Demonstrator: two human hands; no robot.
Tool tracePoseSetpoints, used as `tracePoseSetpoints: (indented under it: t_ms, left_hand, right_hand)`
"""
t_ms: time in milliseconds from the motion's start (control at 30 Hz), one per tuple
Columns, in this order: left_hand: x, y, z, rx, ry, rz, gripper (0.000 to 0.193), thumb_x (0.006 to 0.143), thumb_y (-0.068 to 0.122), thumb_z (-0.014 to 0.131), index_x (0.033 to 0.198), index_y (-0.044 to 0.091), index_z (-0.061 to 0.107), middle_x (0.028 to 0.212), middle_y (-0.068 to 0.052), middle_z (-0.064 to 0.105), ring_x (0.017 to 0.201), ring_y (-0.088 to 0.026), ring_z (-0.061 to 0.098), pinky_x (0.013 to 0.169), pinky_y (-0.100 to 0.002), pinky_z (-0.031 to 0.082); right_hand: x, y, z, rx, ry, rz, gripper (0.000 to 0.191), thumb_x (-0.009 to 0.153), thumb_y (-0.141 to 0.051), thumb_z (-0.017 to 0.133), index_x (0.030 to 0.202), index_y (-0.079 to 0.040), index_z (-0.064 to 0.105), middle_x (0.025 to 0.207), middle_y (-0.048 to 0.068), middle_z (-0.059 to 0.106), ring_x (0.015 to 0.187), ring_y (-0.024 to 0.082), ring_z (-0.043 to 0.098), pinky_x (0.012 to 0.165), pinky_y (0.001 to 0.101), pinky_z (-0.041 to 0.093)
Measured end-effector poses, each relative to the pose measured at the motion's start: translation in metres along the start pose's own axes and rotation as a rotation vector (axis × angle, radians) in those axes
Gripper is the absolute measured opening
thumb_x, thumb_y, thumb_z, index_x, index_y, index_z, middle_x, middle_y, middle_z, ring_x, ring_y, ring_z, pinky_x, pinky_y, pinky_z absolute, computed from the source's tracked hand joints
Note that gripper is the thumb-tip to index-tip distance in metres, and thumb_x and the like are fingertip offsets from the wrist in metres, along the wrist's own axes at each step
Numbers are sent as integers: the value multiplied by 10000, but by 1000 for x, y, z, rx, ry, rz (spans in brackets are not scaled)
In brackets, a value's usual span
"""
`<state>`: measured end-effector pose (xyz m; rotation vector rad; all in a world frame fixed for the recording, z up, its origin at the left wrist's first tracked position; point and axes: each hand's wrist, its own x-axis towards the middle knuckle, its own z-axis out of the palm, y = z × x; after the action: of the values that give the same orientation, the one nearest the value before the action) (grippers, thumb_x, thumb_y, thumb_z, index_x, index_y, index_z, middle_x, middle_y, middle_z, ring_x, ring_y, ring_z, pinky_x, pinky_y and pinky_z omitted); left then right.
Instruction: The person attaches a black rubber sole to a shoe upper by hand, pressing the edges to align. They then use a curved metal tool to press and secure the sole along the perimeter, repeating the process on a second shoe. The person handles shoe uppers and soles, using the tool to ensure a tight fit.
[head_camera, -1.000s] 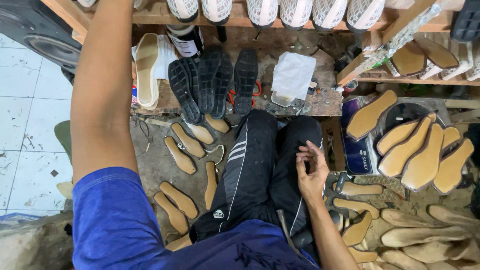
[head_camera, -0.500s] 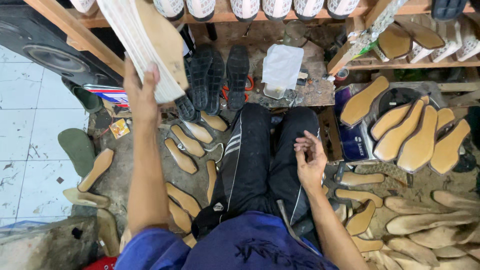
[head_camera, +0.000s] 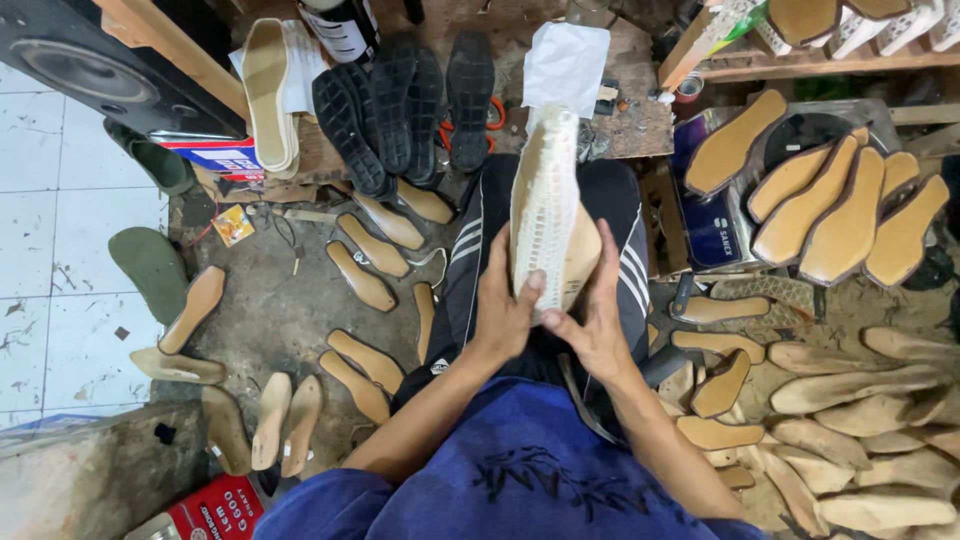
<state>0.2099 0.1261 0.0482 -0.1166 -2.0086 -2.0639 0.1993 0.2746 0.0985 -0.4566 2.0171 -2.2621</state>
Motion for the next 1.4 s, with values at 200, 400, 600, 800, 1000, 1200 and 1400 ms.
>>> tracePoseSetpoints:
  t_ms: [200, 400, 600, 800, 1000, 1200, 1400]
  left_hand:
    - [48, 25, -4, -501, -150, -128, 533, 1035, 251, 574, 1503, 40, 432, 1513, -131, 478, 1423, -176, 485, 1214, -337, 377]
    - [72, 42, -6, -509, -218, -207, 455, 958, 79, 756, 1369, -16, 585, 1222, -77, 693, 1104, -134, 657, 985, -300, 538]
    - [81, 60, -17, -284, -162, -81, 403, 961, 99, 770, 1316, -11, 614, 1166, -53, 717, 1063, -100, 670, 946, -277, 567]
    - [89, 59, -30, -283, -113, -67, 457, 945, 65, 771, 1355, -17, 585, 1195, -54, 710, 1084, -102, 673, 970, -277, 564]
    - [84, 18, -29, -381, -80, -223, 437, 932, 43, 777, 1327, -36, 607, 1157, -63, 711, 1043, -119, 671, 934, -290, 562]
    - [107, -55, -6, -217, -392, -245, 495, 891, 4, 798, 1339, -8, 588, 1166, -43, 693, 1083, -118, 641, 976, -288, 539]
    - [129, -87, 8, -344, -575, -266, 542, 926, -38, 738, 1430, 16, 544, 1275, -56, 680, 1164, -129, 639, 1052, -309, 533]
  right_hand:
    - [3, 7, -31, 306, -17, 149, 1201, 659, -213, 878, 1629, -16, 198, 1503, 164, 489, 1408, 315, 495, 1216, 435, 381]
    - [-10, 46, -36, 595, -224, 395, 1244, 608, -212, 884, 1633, -30, 204, 1543, 141, 467, 1432, 290, 465, 1219, 404, 347]
    - [3, 56, -46, 455, -102, 175, 976, 858, -288, 822, 1647, -12, 319, 1603, 125, 493, 1471, 233, 510, 1213, 368, 414]
    - [19, 22, -54, 64, 36, 205, 405, 1008, -50, 648, 1410, -41, 593, 1298, 127, 686, 1203, 198, 651, 1035, 334, 549]
    - [-47, -18, -90, -1261, -590, 192, 591, 510, -348, 917, 1005, -134, 675, 999, 79, 670, 1076, 332, 623, 1025, 521, 400]
    - [-69, -17, -110, -1099, -770, 423, 546, 596, -121, 821, 1109, -122, 632, 982, 97, 693, 978, 326, 659, 823, 464, 503]
    - [-52, -18, -86, -485, 97, 337, 231, 973, -152, 682, 1143, -48, 563, 813, 123, 624, 662, 257, 609, 609, 372, 513]
